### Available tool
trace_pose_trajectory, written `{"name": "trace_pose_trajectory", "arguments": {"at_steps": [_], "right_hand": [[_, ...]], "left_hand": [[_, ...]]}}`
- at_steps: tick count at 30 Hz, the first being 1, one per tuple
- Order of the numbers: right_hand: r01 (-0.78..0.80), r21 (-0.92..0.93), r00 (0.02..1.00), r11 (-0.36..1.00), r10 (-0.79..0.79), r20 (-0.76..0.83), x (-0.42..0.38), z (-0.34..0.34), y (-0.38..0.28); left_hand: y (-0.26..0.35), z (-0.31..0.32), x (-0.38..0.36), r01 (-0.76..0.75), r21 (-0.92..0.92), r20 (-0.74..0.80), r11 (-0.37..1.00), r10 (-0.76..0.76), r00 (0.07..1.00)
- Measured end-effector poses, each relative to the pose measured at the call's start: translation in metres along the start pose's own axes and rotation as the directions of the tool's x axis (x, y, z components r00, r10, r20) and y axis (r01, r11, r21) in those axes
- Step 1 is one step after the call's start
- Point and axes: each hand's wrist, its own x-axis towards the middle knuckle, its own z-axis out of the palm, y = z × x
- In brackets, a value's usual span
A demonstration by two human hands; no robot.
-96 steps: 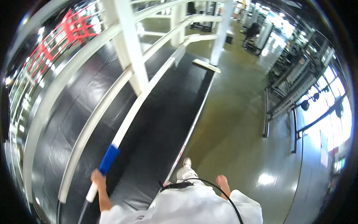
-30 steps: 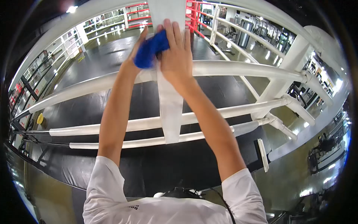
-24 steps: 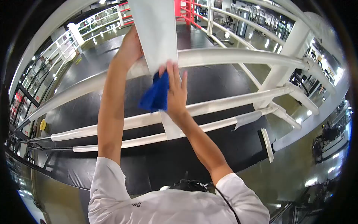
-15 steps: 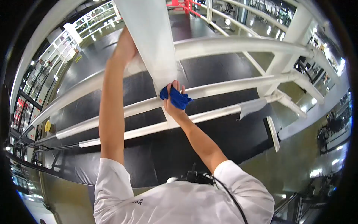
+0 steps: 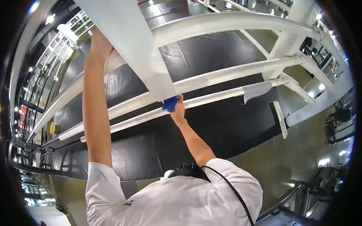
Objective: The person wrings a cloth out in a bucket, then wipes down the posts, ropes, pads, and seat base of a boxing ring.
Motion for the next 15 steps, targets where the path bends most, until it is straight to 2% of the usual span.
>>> {"name": "trace_pose_trajectory", "arguments": {"at_steps": [1, 2, 3, 4, 5, 6, 7, 8, 9, 11, 12, 13, 14, 15], "right_hand": [[0.247, -0.113, 0.953, 0.962, -0.263, -0.154, 0.022, -0.021, -0.05], [0.159, 0.032, 0.925, 0.987, -0.138, -0.354, 0.034, -0.017, -0.077], [0.102, 0.184, 0.853, 0.978, 0.009, -0.522, 0.046, -0.011, -0.089], [0.188, -0.16, 0.875, 0.969, -0.239, -0.421, 0.05, -0.006, -0.058], [-0.058, -0.098, 0.917, 0.993, 0.014, -0.398, 0.048, 0.0, -0.065], [0.074, -0.342, 0.924, 0.937, -0.193, -0.329, 0.04, 0.011, -0.046], [0.207, -0.556, 0.902, 0.805, -0.376, -0.21, 0.032, 0.023, -0.019], [0.058, -0.319, 0.998, 0.946, -0.043, 0.054, 0.022, 0.009, -0.003], [0.068, -0.543, 0.961, 0.837, 0.092, 0.262, 0.008, 0.006, 0.025], [0.269, -0.532, 0.951, 0.803, -0.135, 0.277, -0.028, -0.017, 0.044], [0.355, -0.536, 0.925, 0.766, -0.203, 0.322, -0.042, -0.029, 0.05], [0.44, -0.536, 0.89, 0.72, -0.268, 0.369, -0.056, -0.043, 0.058], [0.434, -0.544, 0.893, 0.718, -0.261, 0.368, -0.082, -0.056, 0.074], [0.24, -0.502, 0.944, 0.831, -0.079, 0.32, -0.108, -0.065, 0.096]], "left_hand": [[0.003, -0.009, 0.007, -0.121, 0.339, 0.038, 0.933, 0.115, 0.993], [0.006, -0.02, 0.014, -0.238, 0.625, 0.118, 0.744, 0.211, 0.97], [0.008, -0.028, 0.02, -0.338, 0.821, 0.227, 0.461, 0.28, 0.933], [0.012, -0.031, 0.019, -0.402, 0.852, 0.296, 0.336, 0.326, 0.898], [0.011, -0.036, 0.023, -0.408, 0.845, 0.302, 0.346, 0.32, 0.898], [0.01, -0.041, 0.028, -0.444, 0.836, 0.336, 0.323, 0.339, 0.879], [0.009, -0.042, 0.032, -0.479, 0.825, 0.367, 0.299, 0.361, 0.857], [0.005, -0.04, 0.032, -0.419, 0.841, 0.296, 0.343, 0.357, 0.886], [-0.003, -0.045, 0.03, -0.422, 0.836, 0.301, 0.351, 0.348, 0.888], [-0.021, -0.061, 0.031, -0.612, 0.785, 0.521, 0.091, 0.437, 0.733], [-0.023, -0.062, 0.03, -0.62, 0.779, 0.527, 0.1, 0.433, 0.732], [-0.024, -0.064, 0.027, -0.582, 0.768, 0.456, 0.266, 0.411, 0.789], [-0.026, -0.066, 0.025, -0.524, 0.738, 0.384, 0.425, 0.374, 0.844], [-0.025, -0.072, 0.029, -0.528, 0.732, 0.386, 0.43, 0.377, 0.842]]}}
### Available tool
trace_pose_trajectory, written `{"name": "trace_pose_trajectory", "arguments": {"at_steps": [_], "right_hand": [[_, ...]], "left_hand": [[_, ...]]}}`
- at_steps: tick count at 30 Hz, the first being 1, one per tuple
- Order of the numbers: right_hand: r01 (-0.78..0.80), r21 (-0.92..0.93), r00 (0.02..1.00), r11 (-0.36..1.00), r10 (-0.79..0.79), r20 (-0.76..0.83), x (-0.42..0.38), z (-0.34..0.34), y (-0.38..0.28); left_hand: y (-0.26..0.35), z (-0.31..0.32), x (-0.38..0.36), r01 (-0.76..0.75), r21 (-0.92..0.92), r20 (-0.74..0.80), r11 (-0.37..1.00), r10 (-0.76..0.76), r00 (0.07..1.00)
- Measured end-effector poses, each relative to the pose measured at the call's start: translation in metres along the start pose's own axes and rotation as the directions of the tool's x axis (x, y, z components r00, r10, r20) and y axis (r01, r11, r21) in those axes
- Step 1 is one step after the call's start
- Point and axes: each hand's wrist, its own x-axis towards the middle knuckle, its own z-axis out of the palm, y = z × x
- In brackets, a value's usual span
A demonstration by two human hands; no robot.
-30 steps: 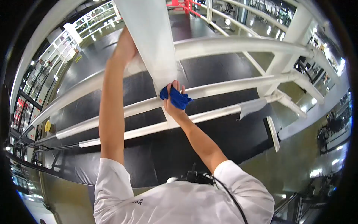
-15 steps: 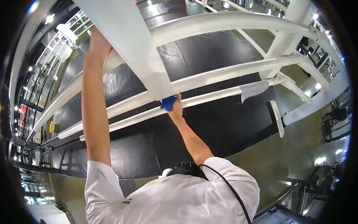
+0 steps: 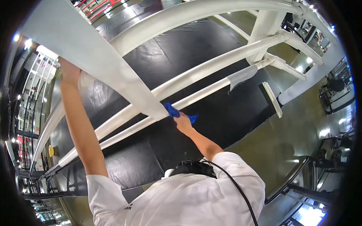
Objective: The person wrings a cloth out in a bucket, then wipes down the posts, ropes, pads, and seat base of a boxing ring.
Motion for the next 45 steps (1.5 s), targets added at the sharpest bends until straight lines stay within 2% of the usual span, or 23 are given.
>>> {"name": "trace_pose_trajectory", "arguments": {"at_steps": [2, 6, 7, 8, 9, 11, 12, 13, 15, 19, 20, 21, 26, 27, 28, 30, 31, 33, 36, 39, 40, 41, 45], "right_hand": [[-0.188, 0.127, 0.982, 0.974, 0.182, 0.054, -0.009, -0.016, 0.027], [0.087, 0.215, 0.859, 0.973, 0.036, -0.511, 0.049, -0.153, 0.006], [0.063, 0.388, 0.91, 0.92, 0.107, -0.4, 0.06, -0.166, 0.011], [0.287, 0.094, 0.914, 0.953, -0.244, -0.323, 0.089, -0.206, 0.004], [0.077, 0.685, 0.888, 0.724, 0.263, -0.378, 0.101, -0.18, -0.004], [0.311, 0.107, 0.8, 0.944, -0.2, -0.565, 0.162, -0.268, -0.065], [0.403, 0.551, 0.85, 0.731, -0.075, -0.522, 0.182, -0.269, -0.086], [0.356, 0.501, 0.902, 0.789, -0.15, -0.404, 0.188, -0.246, -0.085], [0.316, -0.304, 0.912, 0.899, -0.376, -0.164, 0.195, -0.208, -0.093], [0.349, -0.134, 0.92, 0.927, -0.367, -0.138, 0.209, -0.216, -0.07], [0.304, -0.107, 0.952, 0.947, -0.306, 0.007, 0.211, -0.238, -0.057], [0.31, -0.158, 0.915, 0.938, -0.339, -0.219, 0.213, -0.238, -0.028], [-0.015, -0.53, 0.942, 0.848, -0.166, -0.292, 0.209, -0.342, 0.168], [-0.08, -0.646, 0.993, 0.759, 0.005, -0.117, 0.212, -0.368, 0.21], [-0.032, -0.468, 0.925, 0.883, -0.151, -0.349, 0.214, -0.384, 0.276], [-0.3, -0.515, 0.936, 0.803, 0.143, -0.323, 0.216, -0.442, 0.324], [-0.18, -0.697, 0.91, 0.694, -0.152, -0.386, 0.217, -0.467, 0.342], [-0.4, -0.648, 0.91, 0.647, 0.195, -0.367, 0.229, -0.494, 0.373], [-0.384, -0.497, 0.856, 0.778, 0.098, -0.508, 0.24, -0.49, 0.425], [-0.268, -0.523, 0.787, 0.809, -0.129, -0.603, 0.239, -0.448, 0.41], [-0.436, -0.166, 0.777, 0.884, 0.277, -0.565, 0.233, -0.437, 0.363], [-0.275, -0.554, 0.943, 0.786, 0.108, -0.314, 0.228, -0.421, 0.337], [0.003, -0.415, 0.999, 0.91, 0.018, 0.047, 0.216, -0.357, 0.129]], "left_hand": [[-0.014, -0.011, 0.013, -0.076, 0.252, -0.048, 0.965, 0.091, 0.995], [-0.016, -0.017, 0.019, -0.047, 0.208, 0.001, 0.977, 0.048, 0.999], [-0.017, -0.017, 0.018, -0.031, 0.163, 0.012, 0.986, 0.03, 0.999], [-0.017, -0.017, 0.018, -0.012, 0.118, 0.025, 0.993, 0.01, 1.0], [-0.017, -0.017, 0.017, 0.007, 0.073, 0.039, 0.997, -0.01, 0.999], [-0.017, -0.017, 0.015, 0.035, -0.02, 0.062, 0.999, -0.034, 0.998], [-0.016, -0.017, 0.014, 0.048, -0.066, 0.077, 0.997, -0.043, 0.996], [-0.016, -0.017, 0.013, 0.061, -0.111, 0.094, 0.992, -0.051, 0.994], [-0.014, -0.017, 0.011, 0.08, -0.197, 0.12, 0.977, -0.057, 0.991], [-0.01, -0.019, 0.006, 0.123, -0.358, 0.163, 0.925, -0.068, 0.984], [-0.008, -0.02, 0.005, 0.141, -0.391, 0.18, 0.909, -0.075, 0.981], [-0.006, -0.021, 0.003, 0.162, -0.421, 0.203, 0.893, -0.082, 0.976], [0.023, -0.024, -0.006, 0.309, -0.531, 0.239, 0.789, -0.21, 0.948], [0.032, -0.022, -0.007, 0.389, -0.561, 0.226, 0.731, -0.317, 0.921], [0.033, -0.022, -0.006, 0.388, -0.56, 0.222, 0.732, -0.319, 0.921], [0.026, -0.026, -0.003, 0.374, -0.581, 0.219, 0.723, -0.303, 0.927], [0.022, -0.029, -0.001, 0.369, -0.574, 0.217, 0.731, -0.299, 0.929], [0.014, -0.03, 0.004, 0.283, -0.41, 0.237, 0.867, -0.198, 0.951], [0.018, -0.021, 0.003, 0.362, -0.345, 0.265, 0.866, -0.28, 0.923], [0.029, -0.007, -0.001, 0.288, -0.367, 0.227, 0.884, -0.216, 0.95], [0.033, -0.006, -0.004, 0.292, -0.361, 0.218, 0.886, -0.224, 0.95], [0.036, -0.004, -0.004, 0.275, -0.351, 0.219, 0.895, -0.207, 0.953], [0.02, -0.008, 0.003, 0.32, -0.446, 0.249, 0.836, -0.228, 0.941]]}}
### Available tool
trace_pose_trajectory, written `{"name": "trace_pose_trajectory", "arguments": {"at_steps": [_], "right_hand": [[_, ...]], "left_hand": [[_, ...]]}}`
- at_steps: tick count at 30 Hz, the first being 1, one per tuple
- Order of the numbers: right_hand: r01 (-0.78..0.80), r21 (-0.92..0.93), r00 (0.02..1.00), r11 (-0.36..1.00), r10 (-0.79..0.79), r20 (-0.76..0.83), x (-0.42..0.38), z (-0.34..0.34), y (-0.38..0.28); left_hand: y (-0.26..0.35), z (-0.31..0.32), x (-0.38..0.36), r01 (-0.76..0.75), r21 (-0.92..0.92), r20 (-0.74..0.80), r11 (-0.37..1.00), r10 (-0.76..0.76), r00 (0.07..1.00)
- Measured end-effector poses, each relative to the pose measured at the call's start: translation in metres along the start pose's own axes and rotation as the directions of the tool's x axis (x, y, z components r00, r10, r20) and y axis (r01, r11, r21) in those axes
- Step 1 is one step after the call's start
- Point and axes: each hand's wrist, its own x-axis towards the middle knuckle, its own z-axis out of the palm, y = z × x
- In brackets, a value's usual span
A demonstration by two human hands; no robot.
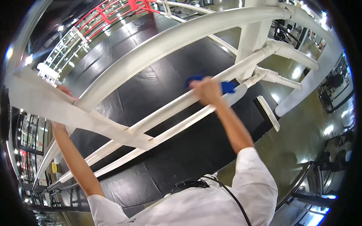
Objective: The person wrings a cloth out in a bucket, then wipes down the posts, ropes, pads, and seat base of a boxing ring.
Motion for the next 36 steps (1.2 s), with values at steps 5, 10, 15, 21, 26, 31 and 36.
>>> {"name": "trace_pose_trajectory", "arguments": {"at_steps": [5, 10, 15, 21, 26, 31, 36], "right_hand": [[0.391, 0.518, 0.907, 0.761, -0.413, -0.079, -0.015, 0.026, -0.275], [0.002, 0.888, 0.999, 0.459, 0.04, -0.023, -0.006, 0.027, -0.327], [0.613, 0.592, 0.582, 0.523, 0.209, -0.786, 0.011, -0.054, -0.251], [0.584, 0.178, 0.654, 0.792, -0.329, -0.681, 0.088, -0.157, -0.252], [0.477, -0.01, 0.731, 0.879, -0.403, -0.551, 0.114, -0.184, -0.237], [0.21, -0.258, 0.851, 0.943, -0.306, -0.427, 0.129, -0.197, -0.079], [-0.24, -0.435, 0.911, 0.868, 0.046, -0.41, 0.106, -0.244, 0.208]], "left_hand": [[0.005, -0.004, -0.001, -0.012, 0.275, 0.082, 0.961, -0.011, 0.997], [-0.025, -0.022, -0.017, -0.009, 0.142, -0.228, 0.99, 0.041, 0.973], [-0.037, -0.018, -0.004, 0.117, 0.023, -0.38, 0.993, -0.099, 0.92], [-0.094, -0.06, 0.012, 0.036, 0.602, -0.103, 0.798, 0.033, 0.994], [-0.123, -0.077, 0.008, 0.11, 0.059, -0.296, 0.992, -0.087, 0.951], [-0.075, -0.063, -0.023, 0.197, -0.135, -0.366, 0.971, -0.233, 0.901], [-0.033, -0.053, -0.029, 0.021, 0.071, -0.154, 0.997, -0.01, 0.988]]}}
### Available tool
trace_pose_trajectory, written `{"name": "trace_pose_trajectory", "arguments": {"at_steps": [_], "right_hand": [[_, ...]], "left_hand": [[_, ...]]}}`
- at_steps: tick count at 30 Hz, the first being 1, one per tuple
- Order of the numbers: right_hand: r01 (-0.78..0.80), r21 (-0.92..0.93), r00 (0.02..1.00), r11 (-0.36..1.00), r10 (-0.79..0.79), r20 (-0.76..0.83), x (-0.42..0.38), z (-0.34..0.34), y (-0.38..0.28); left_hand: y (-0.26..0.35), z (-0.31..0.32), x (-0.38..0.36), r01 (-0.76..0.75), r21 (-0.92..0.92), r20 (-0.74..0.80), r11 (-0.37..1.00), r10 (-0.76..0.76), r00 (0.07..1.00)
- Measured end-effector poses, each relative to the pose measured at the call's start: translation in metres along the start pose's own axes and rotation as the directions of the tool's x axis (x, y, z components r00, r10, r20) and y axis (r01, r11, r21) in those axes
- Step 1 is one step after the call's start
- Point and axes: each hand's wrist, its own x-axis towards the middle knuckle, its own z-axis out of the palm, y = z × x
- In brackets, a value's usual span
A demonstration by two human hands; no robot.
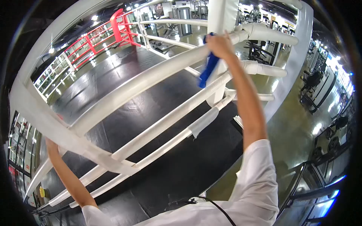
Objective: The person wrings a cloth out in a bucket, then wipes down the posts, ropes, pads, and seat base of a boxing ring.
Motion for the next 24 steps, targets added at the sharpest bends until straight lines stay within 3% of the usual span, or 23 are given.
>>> {"name": "trace_pose_trajectory", "arguments": {"at_steps": [1, 2, 4, 6, 8, 9, 10, 11, 12, 13, 14, 15, 16, 17, 18, 19, 20, 21, 22, 23, 24], "right_hand": [[0.097, 0.163, 0.989, 0.982, -0.076, -0.13, 0.002, 0.03, 0.046], [0.043, 0.09, 0.998, 0.995, -0.048, 0.046, 0.005, 0.016, 0.064], [-0.033, 0.11, 0.999, 0.993, 0.036, -0.02, 0.023, 0.029, 0.088], [-0.022, 0.133, 0.993, 0.991, 0.038, -0.115, 0.037, 0.05, 0.088], [-0.105, 0.292, 0.985, 0.951, 0.14, -0.102, 0.039, 0.055, 0.061], [-0.33, 0.395, 0.938, 0.857, 0.249, 0.243, 0.037, 0.042, 0.042], [-0.133, 0.441, 0.988, 0.888, 0.086, 0.126, 0.02, 0.025, 0.009], [-0.029, 0.283, 0.995, 0.959, -0.001, 0.103, 0.008, -0.005, -0.037], [0.086, 0.318, 0.994, 0.944, -0.105, 0.042, 0.001, -0.005, -0.07], [0.17, 0.164, 0.976, 0.972, -0.189, 0.109, -0.007, -0.053, -0.125], [0.27, 0.229, 0.959, 0.935, -0.282, 0.021, -0.023, -0.095, -0.174], [0.433, 0.346, 0.901, 0.832, -0.398, -0.171, -0.033, -0.096, -0.21], [0.599, 0.368, 0.797, 0.711, -0.483, -0.363, -0.039, -0.115, -0.25], [0.51, 0.378, 0.86, 0.773, -0.462, -0.216, -0.043, -0.128, -0.296], [0.451, 0.456, 0.886, 0.768, -0.448, -0.122, -0.044, -0.142, -0.34], [0.427, 0.571, 0.87, 0.701, -0.49, -0.051, -0.043, -0.174, -0.373], [0.56, 0.659, 0.819, 0.502, -0.459, -0.345, -0.05, -0.177, -0.411], [0.463, 0.758, 0.814, 0.46, -0.558, -0.158, -0.051, -0.214, -0.439], [0.46, 0.857, 0.884, 0.233, -0.211, -0.417, -0.064, -0.207, -0.492], [0.309, 0.923, 0.95, 0.231, -0.109, -0.291, -0.07, -0.222, -0.507], [0.165, 0.976, 0.986, 0.142, 0.008, -0.168, -0.071, -0.231, -0.506]], "left_hand": [[0.026, 0.014, -0.001, -0.057, 0.065, 0.119, 0.996, 0.049, 0.992], [0.04, 0.032, -0.006, -0.066, 0.107, 0.015, 0.992, 0.065, 0.998], [0.038, 0.038, -0.015, -0.001, 0.093, -0.056, 0.996, 0.007, 0.998], [0.039, 0.036, -0.018, 0.048, 0.088, -0.132, 0.995, -0.036, 0.991], [0.038, 0.036, -0.015, 0.036, -0.014, -0.03, 0.999, -0.037, 0.999], [0.035, 0.038, -0.014, 0.034, -0.01, -0.049, 0.999, -0.034, 0.998], [0.031, 0.04, -0.012, 0.014, -0.003, -0.032, 1.0, -0.015, 0.999], [0.026, 0.042, -0.01, -0.006, 0.006, -0.013, 1.0, 0.006, 1.0], [0.02, 0.043, -0.008, -0.027, 0.017, 0.008, 0.999, 0.027, 1.0], [0.012, 0.043, -0.008, -0.047, 0.028, 0.029, 0.999, 0.046, 0.999], [0.001, 0.041, -0.01, -0.063, 0.038, 0.052, 0.997, 0.061, 0.997], [-0.019, 0.037, -0.012, -0.06, 0.046, 0.042, 0.997, 0.058, 0.997], [-0.044, 0.032, -0.014, -0.081, 0.225, -0.069, 0.971, 0.099, 0.993], [-0.066, 0.027, -0.015, -0.077, 0.397, -0.168, 0.915, 0.155, 0.974], [-0.079, 0.02, -0.011, 0.086, 0.226, -0.197, 0.97, -0.041, 0.98], [-0.08, 0.018, -0.008, 0.089, 0.222, -0.207, 0.971, -0.042, 0.977], [-0.079, 0.019, -0.004, 0.11, 0.176, -0.192, 0.978, -0.075, 0.979], [-0.075, 0.022, 0.001, 0.126, 0.132, -0.173, 0.983, -0.102, 0.98], [-0.037, 0.03, 0.001, 0.098, 0.069, -0.092, 0.993, -0.092, 0.992], [-0.029, 0.035, 0.0, 0.105, 0.073, -0.096, 0.992, -0.098, 0.991], [-0.023, 0.036, -0.001, 0.115, 0.088, -0.178, 0.989, -0.098, 0.979]]}}
